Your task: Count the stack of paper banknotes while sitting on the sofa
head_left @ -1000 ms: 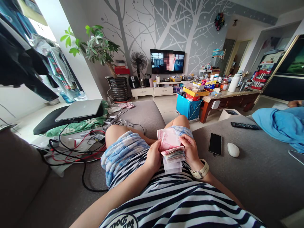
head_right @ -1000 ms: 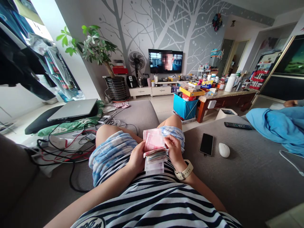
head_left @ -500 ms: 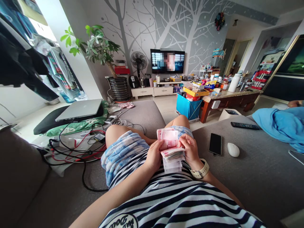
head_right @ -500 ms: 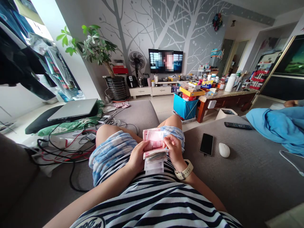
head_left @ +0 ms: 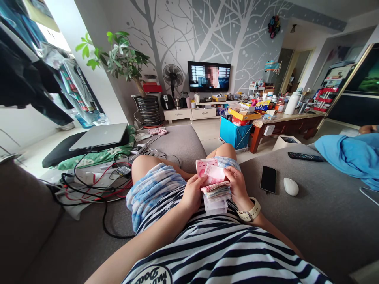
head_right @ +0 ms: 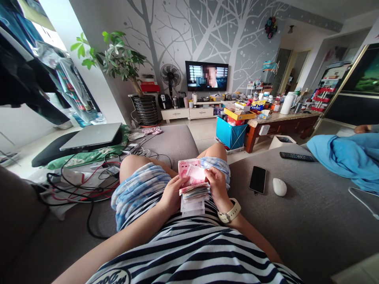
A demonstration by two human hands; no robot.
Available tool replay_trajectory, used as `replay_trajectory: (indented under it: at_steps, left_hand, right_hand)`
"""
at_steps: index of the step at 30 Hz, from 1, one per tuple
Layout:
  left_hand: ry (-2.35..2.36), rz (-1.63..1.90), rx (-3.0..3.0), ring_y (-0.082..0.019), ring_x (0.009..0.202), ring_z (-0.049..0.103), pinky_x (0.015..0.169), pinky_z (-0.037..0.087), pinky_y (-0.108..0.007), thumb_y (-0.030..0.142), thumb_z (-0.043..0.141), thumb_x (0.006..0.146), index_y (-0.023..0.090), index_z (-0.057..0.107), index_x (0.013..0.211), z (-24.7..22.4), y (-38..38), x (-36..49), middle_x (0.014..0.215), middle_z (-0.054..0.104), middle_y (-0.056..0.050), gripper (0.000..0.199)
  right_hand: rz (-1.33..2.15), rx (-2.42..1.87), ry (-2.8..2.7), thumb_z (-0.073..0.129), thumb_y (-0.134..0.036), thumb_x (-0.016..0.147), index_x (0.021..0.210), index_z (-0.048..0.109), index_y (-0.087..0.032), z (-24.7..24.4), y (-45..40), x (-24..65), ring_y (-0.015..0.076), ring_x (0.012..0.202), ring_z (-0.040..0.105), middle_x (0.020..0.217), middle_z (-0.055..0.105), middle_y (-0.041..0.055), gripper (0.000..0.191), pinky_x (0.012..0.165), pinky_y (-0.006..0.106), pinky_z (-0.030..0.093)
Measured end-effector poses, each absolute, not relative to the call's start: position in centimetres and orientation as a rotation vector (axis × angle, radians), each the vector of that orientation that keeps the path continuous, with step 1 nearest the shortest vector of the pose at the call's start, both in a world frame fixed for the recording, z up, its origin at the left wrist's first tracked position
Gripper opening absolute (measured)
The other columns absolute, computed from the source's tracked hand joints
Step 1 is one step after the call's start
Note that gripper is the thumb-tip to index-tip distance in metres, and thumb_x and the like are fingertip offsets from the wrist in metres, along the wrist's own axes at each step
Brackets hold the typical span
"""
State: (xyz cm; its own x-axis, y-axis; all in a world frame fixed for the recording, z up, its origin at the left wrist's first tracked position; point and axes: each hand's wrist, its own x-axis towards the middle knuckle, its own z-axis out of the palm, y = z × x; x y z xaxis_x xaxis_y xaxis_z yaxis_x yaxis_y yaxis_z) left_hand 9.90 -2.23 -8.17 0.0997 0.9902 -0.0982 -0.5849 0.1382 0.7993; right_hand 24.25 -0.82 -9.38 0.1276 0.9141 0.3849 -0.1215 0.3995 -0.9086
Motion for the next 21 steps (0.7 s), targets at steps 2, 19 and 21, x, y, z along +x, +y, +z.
replay_trajectory:
  at_steps: [2,19,21]
  left_hand:
    - [0.753,1.310,0.681,-0.013,0.052,0.055,0.056,0.042,-0.026,0.026,0.076,0.059,0.015,0.065,0.069,-8.1,-2.2,9.9,0.062,0.065,-0.001,0.019]
    - [0.784,1.454,0.619,-0.014,0.061,0.053,0.062,0.044,-0.026,0.035,0.073,0.062,0.012,0.067,0.071,-9.4,-1.2,9.9,0.067,0.065,-0.002,0.025]
    - [0.775,1.444,0.611,-0.014,0.062,0.054,0.063,0.044,-0.026,0.034,0.072,0.063,0.013,0.068,0.071,-9.4,-1.3,9.9,0.068,0.066,-0.002,0.023]
  right_hand:
    - [0.906,-0.846,-1.195,0.059,-0.034,0.083,0.055,0.044,-0.022,-9.5,-0.8,24.3,0.0137,0.050,0.038,0.052,0.043,-0.0040,0.034,0.052,0.029,0.030]
    - [0.904,-0.826,-1.187,0.059,-0.029,0.082,0.055,0.045,-0.022,-9.3,-0.9,24.2,0.0125,0.050,0.037,0.051,0.042,-0.0043,0.031,0.050,0.028,0.029]
    - [0.906,-0.822,-1.186,0.059,-0.028,0.082,0.055,0.045,-0.022,-9.3,-1.0,24.2,0.0125,0.050,0.037,0.051,0.042,-0.0042,0.031,0.050,0.028,0.029]
